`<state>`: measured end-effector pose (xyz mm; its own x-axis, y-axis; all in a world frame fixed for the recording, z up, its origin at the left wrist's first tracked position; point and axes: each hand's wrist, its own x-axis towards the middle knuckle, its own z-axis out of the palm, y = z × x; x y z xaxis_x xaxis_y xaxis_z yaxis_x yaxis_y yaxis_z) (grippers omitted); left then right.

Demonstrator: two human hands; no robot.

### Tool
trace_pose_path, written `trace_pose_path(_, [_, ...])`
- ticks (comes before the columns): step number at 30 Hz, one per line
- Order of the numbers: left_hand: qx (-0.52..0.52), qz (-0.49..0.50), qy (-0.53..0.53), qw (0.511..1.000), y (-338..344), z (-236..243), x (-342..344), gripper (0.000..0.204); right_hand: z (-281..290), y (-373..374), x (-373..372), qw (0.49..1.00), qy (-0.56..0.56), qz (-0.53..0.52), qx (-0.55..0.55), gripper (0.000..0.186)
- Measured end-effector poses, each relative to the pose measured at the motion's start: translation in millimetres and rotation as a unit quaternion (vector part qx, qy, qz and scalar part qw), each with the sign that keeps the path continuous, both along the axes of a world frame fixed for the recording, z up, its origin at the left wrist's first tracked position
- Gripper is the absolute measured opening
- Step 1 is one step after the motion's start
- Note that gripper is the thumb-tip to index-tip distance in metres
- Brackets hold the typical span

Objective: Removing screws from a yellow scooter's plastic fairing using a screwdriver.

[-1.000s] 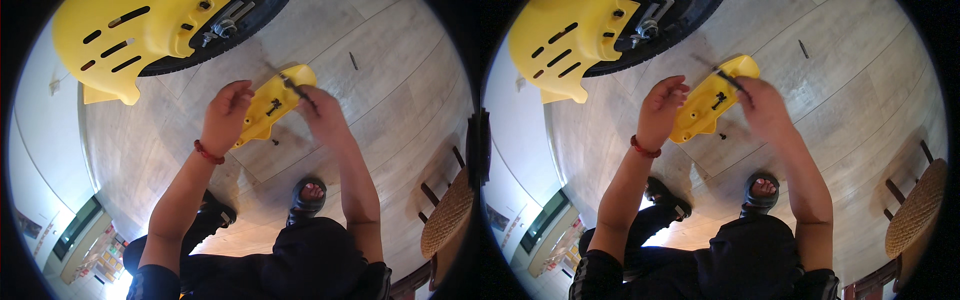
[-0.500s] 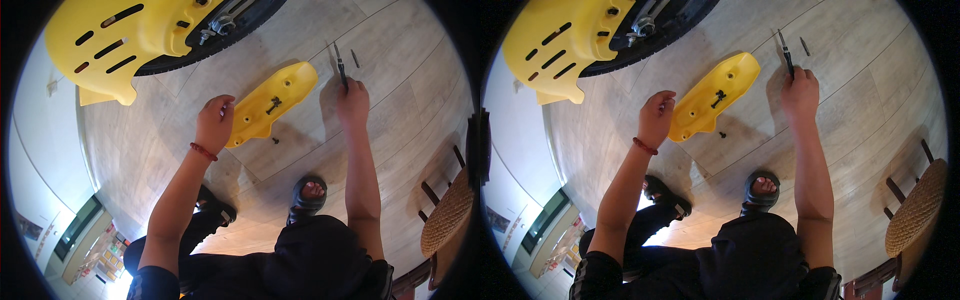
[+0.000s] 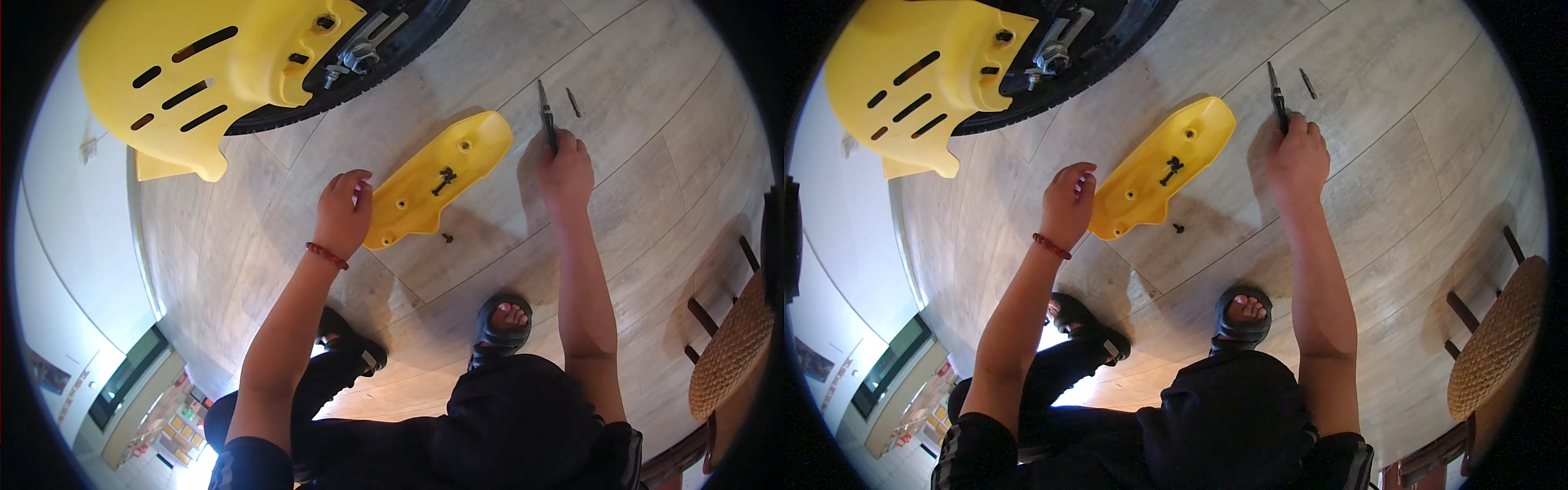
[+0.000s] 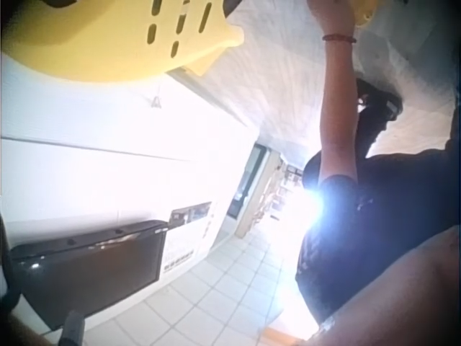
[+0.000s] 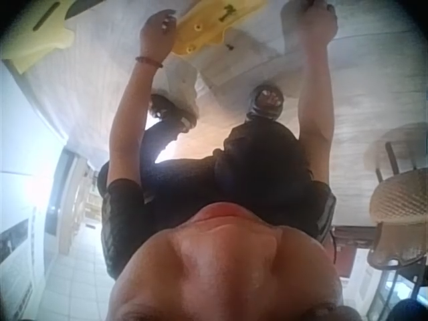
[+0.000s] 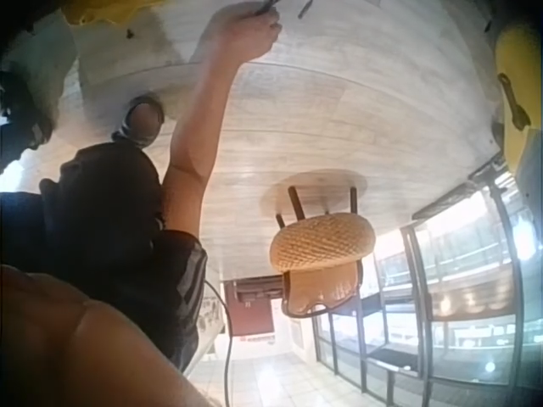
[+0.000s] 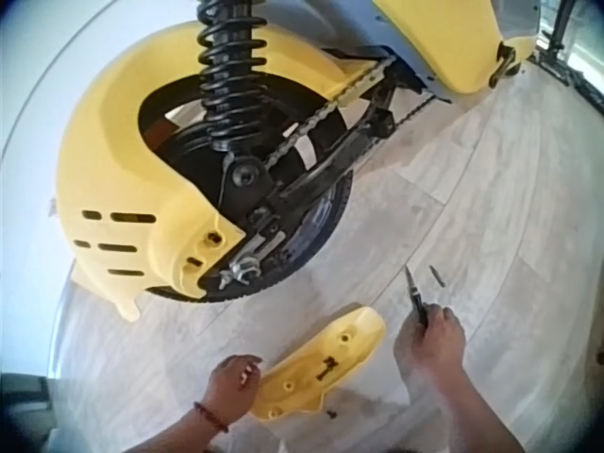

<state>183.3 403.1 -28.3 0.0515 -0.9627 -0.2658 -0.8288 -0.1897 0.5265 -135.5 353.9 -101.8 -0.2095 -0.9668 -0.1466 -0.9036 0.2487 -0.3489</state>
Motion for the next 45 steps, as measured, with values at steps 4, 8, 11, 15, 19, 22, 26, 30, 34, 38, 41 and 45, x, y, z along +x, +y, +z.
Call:
trace_pose_path(4, [0.001,0.010,0.002,1.000,-0.1,-1.8,4.7,0.017,0.0,1.4,-1.4,1.000,-0.004,0.006,-0.004,0.026])
trace_pose_path(8, [-0.005,-0.001,0.000,1.000,0.1,-4.8,5.0,0.017,-1.2,0.5,-3.3,1.000,0.003,0.014,-0.005,0.028])
trace_pose_path(11, [0.011,0.003,0.001,1.000,1.7,-7.3,3.6,0.018,0.6,0.5,-2.8,0.999,0.032,0.013,0.005,0.029])
trace_pose_path(15, [0.031,0.013,0.021,0.999,6.0,-10.8,2.6,0.017,9.4,1.5,6.9,0.986,-0.049,0.077,-0.138,0.024])
trace_pose_path(19, [-0.009,-0.043,0.007,0.999,10.5,-12.6,4.2,0.016,20.9,0.5,27.9,0.952,-0.188,0.191,-0.146,0.021])
trace_pose_path(22, [-0.037,-0.088,-0.005,0.995,13.5,-11.9,-0.2,0.016,26.5,-2.1,43.8,0.923,-0.201,0.283,-0.165,0.018])
trace_pose_path(26, [-0.030,-0.117,0.043,0.992,16.6,-14.1,-23.1,0.016,29.4,1.6,62.2,0.906,-0.177,0.363,-0.126,0.016])
trace_pose_path(30, [0.019,-0.114,0.044,0.992,9.0,-24.6,-42.8,0.018,23.6,6.7,81.1,0.899,-0.102,0.418,-0.080,0.010])
trace_pose_path(34, [0.034,-0.136,-0.008,0.990,5.2,-36.3,-55.2,0.019,16.4,6.9,92.8,0.891,-0.045,0.451,-0.027,0.011])
trace_pose_path(38, [0.063,-0.153,-0.059,0.984,5.4,-44.5,-68.8,0.018,13.4,4.4,100.4,0.888,-0.017,0.460,0.020,0.011])
trace_pose_path(41, [0.091,-0.140,-0.091,0.982,3.3,-47.1,-76.8,0.020,13.7,3.2,104.0,0.890,-0.019,0.455,0.023,0.013])
trace_pose_path(45, [0.078,-0.178,-0.125,0.973,0.1,-46.6,-80.5,0.019,15.2,3.0,104.7,0.897,-0.026,0.441,0.007,0.016])
